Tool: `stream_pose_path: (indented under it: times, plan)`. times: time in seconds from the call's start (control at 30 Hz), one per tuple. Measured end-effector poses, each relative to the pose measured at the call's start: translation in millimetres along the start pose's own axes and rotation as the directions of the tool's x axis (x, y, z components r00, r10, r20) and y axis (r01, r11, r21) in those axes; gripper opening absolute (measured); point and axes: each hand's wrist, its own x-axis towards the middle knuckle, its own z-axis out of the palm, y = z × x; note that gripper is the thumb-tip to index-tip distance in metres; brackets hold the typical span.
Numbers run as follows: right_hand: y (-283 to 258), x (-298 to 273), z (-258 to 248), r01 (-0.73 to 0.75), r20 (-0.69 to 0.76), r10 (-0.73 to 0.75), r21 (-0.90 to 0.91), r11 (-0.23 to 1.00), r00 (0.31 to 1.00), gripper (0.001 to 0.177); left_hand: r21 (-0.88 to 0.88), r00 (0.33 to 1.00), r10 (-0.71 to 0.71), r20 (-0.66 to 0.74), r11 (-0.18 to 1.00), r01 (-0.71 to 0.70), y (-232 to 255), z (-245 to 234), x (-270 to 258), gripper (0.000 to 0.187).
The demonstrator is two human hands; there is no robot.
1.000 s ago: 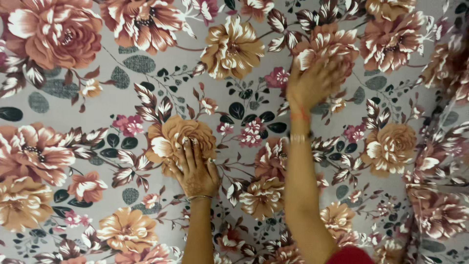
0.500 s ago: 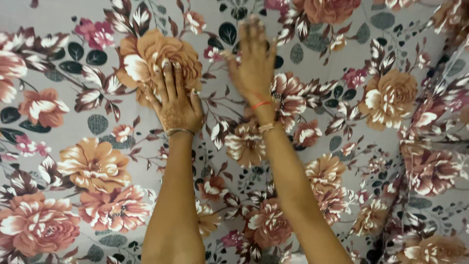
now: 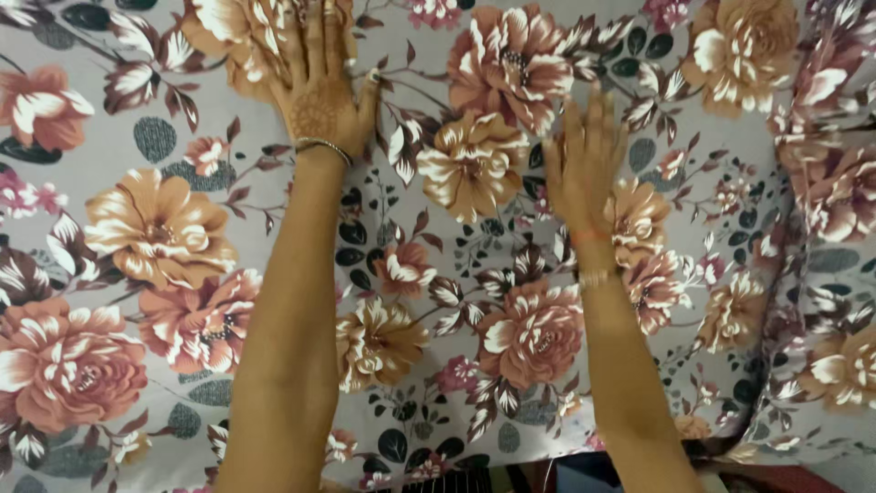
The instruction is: The person spreads a floral bedsheet over a mattress and smooths the surface by hand.
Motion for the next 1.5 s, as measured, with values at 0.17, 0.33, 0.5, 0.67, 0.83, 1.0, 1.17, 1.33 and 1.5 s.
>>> stream_pose_path:
  times: [0.17,0.33,0.5,0.67,0.83,1.0,1.17,1.33,1.5]
  plan:
    - [-39.2,-35.2,10.5,0.399,0.353,-0.316,-0.192,0.896,0.880,0.057,-0.005,0.860,0.463,0.213,0.881,-0.473,0.0,16.8,-71.6,0.085]
    - [-92.6,-213.8,-15.1,0.701,0.522,-0.711,0.267,0.661,0.472,0.067,0.006,0.502,0.620,0.604,0.626,-0.780,6.0,18.0,-233.9,0.076]
    - [-52.0,-206.0,-29.2,0.680,0.353,-0.673,0.124,0.722,0.650,0.061,-0.188,0.332,0.755,0.566,0.510,-0.839,-13.8,23.0,-267.0,0.071]
    - [-32.6,-138.3,-25.5,0.173,0.166,-0.177,0.040,0.984,0.970,0.062,-0.040,0.751,0.532,0.390,0.825,-0.564,4.8,31.9,-262.8,0.074]
    - [-100.4,-250.2,-17.8,0.543,0.496,-0.505,0.077,0.836,0.707,0.079,-0.086,0.574,0.576,0.581,0.745,-0.661,28.8,21.9,-364.0,0.078]
    - [-105.3,-343.7,-38.0,0.579,0.592,-0.555,0.176,0.796,0.584,0.077,-0.302,0.592,0.696,0.407,0.714,-0.632,19.2,0.7,-466.8,0.083]
    - [-101.4,-364.8,-51.2,0.569,0.579,-0.625,0.308,0.763,0.523,0.084,-0.379,0.381,0.752,0.538,0.620,-0.687,12.4,-7.5,-480.6,0.066]
    - [4.5,-265.9,-72.6,0.338,0.451,-0.413,0.242,0.910,0.791,0.050,-0.193,0.545,0.716,0.437,0.666,-0.721,42.5,20.8,-400.5,0.053]
    - [168.6,-140.6,-86.3,0.112,-0.152,-0.155,-0.255,0.960,0.976,0.054,-0.169,0.690,0.651,0.317,0.754,-0.634,129.1,70.2,-281.5,0.063]
